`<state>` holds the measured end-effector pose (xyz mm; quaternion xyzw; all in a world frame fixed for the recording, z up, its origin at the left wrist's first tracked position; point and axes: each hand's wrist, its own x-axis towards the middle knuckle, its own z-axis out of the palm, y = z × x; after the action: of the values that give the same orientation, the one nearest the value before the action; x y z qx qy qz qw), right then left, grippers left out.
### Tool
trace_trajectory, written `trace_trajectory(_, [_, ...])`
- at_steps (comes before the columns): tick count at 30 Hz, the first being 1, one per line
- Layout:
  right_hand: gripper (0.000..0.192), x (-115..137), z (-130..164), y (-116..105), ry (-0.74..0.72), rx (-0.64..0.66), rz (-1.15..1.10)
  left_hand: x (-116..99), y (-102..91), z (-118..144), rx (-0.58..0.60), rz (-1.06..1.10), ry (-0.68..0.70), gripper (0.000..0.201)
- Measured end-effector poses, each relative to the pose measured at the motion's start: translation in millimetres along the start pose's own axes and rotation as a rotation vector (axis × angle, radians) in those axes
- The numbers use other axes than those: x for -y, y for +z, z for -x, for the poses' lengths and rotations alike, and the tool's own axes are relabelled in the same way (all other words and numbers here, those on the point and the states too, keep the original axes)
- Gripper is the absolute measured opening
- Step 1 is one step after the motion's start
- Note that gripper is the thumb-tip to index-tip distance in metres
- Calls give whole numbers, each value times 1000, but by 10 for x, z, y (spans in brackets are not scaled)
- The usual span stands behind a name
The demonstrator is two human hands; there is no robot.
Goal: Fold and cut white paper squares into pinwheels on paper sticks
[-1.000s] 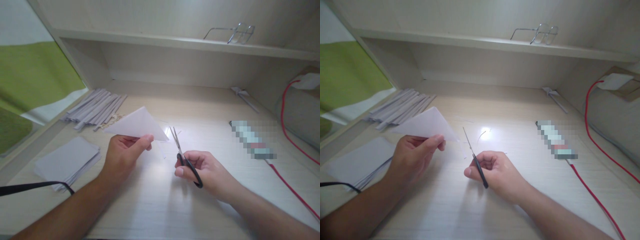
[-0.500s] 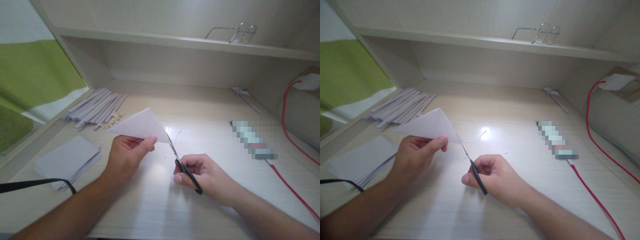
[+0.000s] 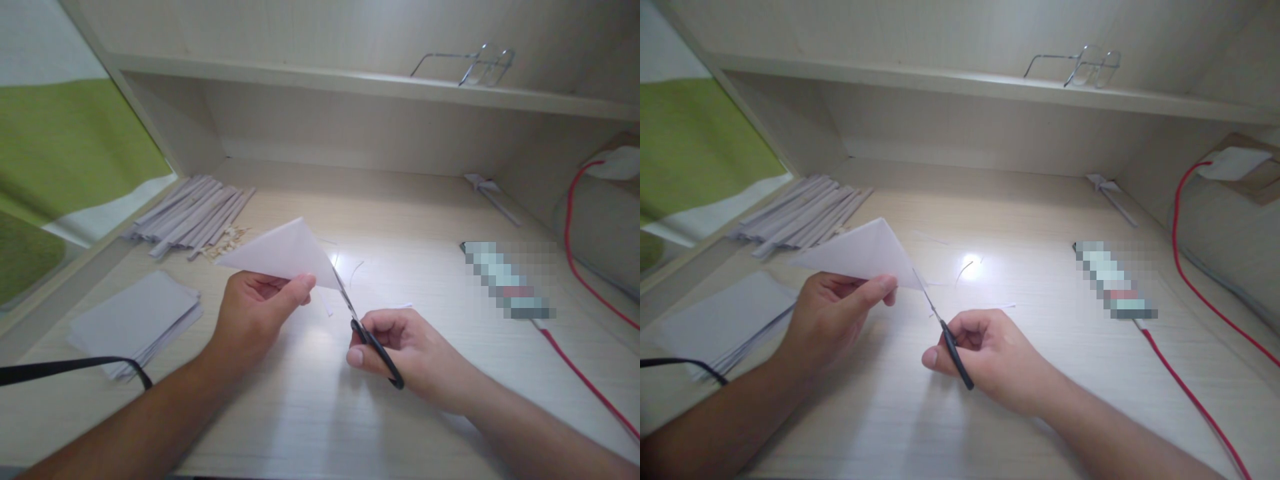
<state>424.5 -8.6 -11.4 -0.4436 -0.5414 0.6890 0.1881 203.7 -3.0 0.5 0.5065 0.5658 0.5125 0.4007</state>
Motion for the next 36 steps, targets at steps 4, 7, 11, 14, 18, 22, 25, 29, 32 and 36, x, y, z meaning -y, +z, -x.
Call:
trace_trajectory(4, [32, -2, -3, 0, -3, 7, 0, 21, -3, -2, 8, 11, 8, 26])
trace_trajectory(7, [32, 8, -4, -3, 5, 6, 9, 34, -7, 1, 11, 29, -1, 27])
trace_trajectory(11, [33, 16, 6, -1, 9, 5, 17, 20, -11, 10, 14, 67, -10, 27])
trace_trajectory(14, [32, 10, 6, -2, 3, 6, 15, 24, -16, 13, 30, 80, -13, 27])
trace_trajectory(18, [33, 2, 2, -8, 4, -3, 26, 84, -23, 7, 52, 133, -7, 27])
trace_trajectory(22, [33, 5, 5, -4, -9, -14, 44, 122, -27, 2, 59, 158, 7, 27])
trace_trajectory(25, [35, 8, 3, 3, -23, -16, 45, 107, -28, 2, 70, 142, 26, 28])
trace_trajectory(29, [37, 7, -2, 5, -23, -33, 82, 101, -32, -4, 69, 140, 31, 28])
trace_trajectory(32, [38, 8, -4, 5, -27, -43, 109, 119, -44, -8, 58, 104, 19, 28])
trace_trajectory(36, [42, 7, -7, 11, -26, -53, 122, 145, -52, -10, 66, 108, 18, 28])
